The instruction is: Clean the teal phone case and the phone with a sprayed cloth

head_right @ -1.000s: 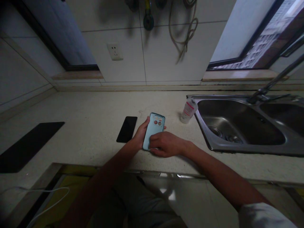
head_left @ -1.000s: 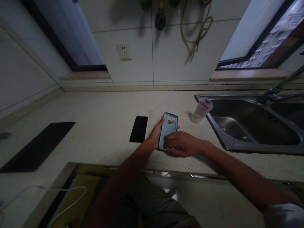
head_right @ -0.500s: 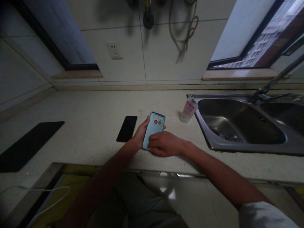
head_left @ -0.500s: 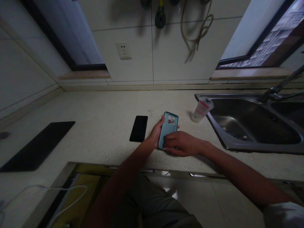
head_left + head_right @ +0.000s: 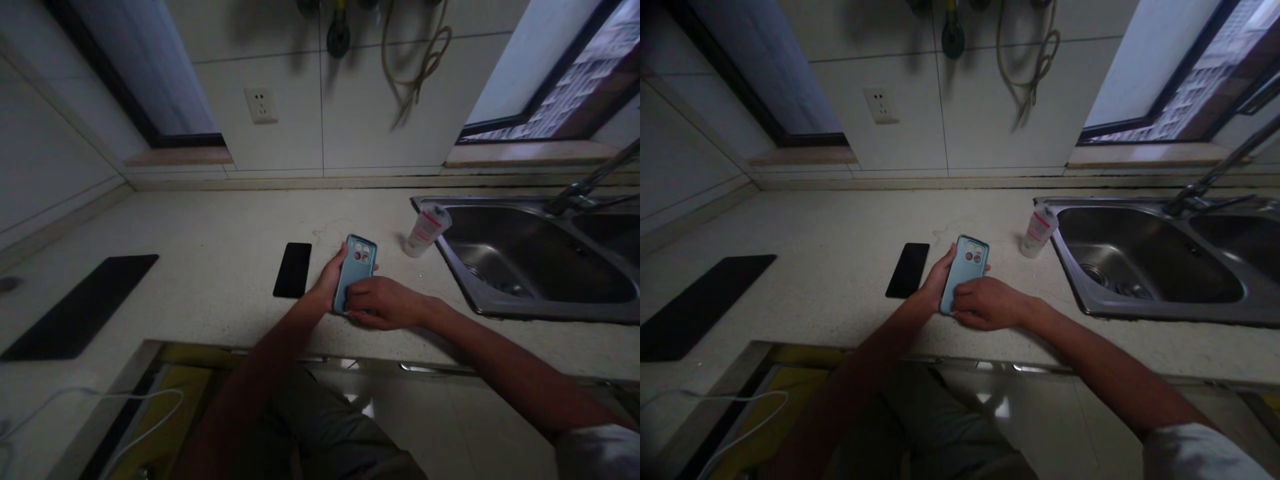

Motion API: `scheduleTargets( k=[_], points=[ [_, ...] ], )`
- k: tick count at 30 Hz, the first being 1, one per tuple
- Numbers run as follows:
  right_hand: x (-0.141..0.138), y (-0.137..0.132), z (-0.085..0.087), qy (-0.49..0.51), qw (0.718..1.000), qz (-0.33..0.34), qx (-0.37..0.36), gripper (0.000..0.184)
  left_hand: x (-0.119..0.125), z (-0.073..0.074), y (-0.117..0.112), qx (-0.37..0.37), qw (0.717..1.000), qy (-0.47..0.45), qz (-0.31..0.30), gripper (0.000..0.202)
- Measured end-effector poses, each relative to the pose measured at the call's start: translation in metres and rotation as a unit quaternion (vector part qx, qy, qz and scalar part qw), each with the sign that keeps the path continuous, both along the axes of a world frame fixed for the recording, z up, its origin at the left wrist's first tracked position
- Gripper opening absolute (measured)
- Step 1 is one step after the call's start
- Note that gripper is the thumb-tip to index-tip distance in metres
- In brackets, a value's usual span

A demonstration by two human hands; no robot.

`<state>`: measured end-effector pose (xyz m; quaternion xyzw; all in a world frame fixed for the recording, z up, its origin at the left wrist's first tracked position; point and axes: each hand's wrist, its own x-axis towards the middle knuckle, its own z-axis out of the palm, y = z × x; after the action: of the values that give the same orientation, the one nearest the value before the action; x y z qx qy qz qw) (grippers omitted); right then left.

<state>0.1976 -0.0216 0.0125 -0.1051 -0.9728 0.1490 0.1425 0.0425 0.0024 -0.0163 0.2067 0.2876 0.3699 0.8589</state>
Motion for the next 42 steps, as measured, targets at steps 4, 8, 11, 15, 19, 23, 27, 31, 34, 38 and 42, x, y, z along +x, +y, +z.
scheduleTargets(
  k=[4,8,11,15,19,23,27,31,34,38,42],
  points=[
    [-0.0002,-0.0005,0.0012,-0.005,1.000,-0.001,0.001,0.026,0.0002,-0.0004,0.0003,0.000,1.000,0.003,0.004,0.070],
    [-0.0001,-0.0005,0.0006,-0.002,1.000,-0.001,-0.003,0.027,0.0003,-0.0011,0.0008,-0.005,1.000,-0.004,0.000,0.070],
    [0.0001,-0.0002,-0.0008,-0.001,1.000,-0.001,-0.006,0.027,0.0002,-0.0008,0.0004,-0.005,1.000,-0.007,0.004,0.069],
    [0.0002,-0.0001,-0.0016,-0.001,1.000,-0.002,-0.004,0.026,-0.0005,-0.0002,-0.0001,-0.015,1.000,-0.004,-0.001,0.069],
    [0.0002,-0.0005,-0.0001,-0.001,1.000,0.000,0.001,0.028,-0.0009,-0.0013,0.0005,-0.014,1.000,-0.017,-0.003,0.069],
    [0.0000,-0.0009,0.0008,0.002,1.000,-0.003,0.005,0.028,-0.0004,-0.0020,0.0011,-0.008,1.000,-0.008,-0.003,0.070],
    [-0.0001,-0.0005,-0.0004,-0.001,1.000,-0.006,0.010,0.029,0.0001,-0.0017,0.0012,-0.008,1.000,-0.005,0.004,0.068],
    [0.0001,0.0004,-0.0016,0.000,1.000,0.002,0.010,0.030,0.0000,-0.0001,0.0006,-0.022,1.000,-0.007,-0.005,0.070],
    [0.0004,0.0004,-0.0016,0.001,1.000,0.001,0.008,0.029,0.0002,0.0024,-0.0007,-0.014,1.000,0.008,0.008,0.068],
    [0.0003,-0.0003,-0.0003,0.005,1.000,-0.005,0.010,0.029,0.0009,0.0055,-0.0022,-0.011,1.000,0.012,0.012,0.067],
    [-0.0001,-0.0005,0.0012,0.000,1.000,0.002,0.007,0.029,0.0009,0.0059,-0.0021,-0.017,1.000,0.006,0.009,0.066]
  ],
)
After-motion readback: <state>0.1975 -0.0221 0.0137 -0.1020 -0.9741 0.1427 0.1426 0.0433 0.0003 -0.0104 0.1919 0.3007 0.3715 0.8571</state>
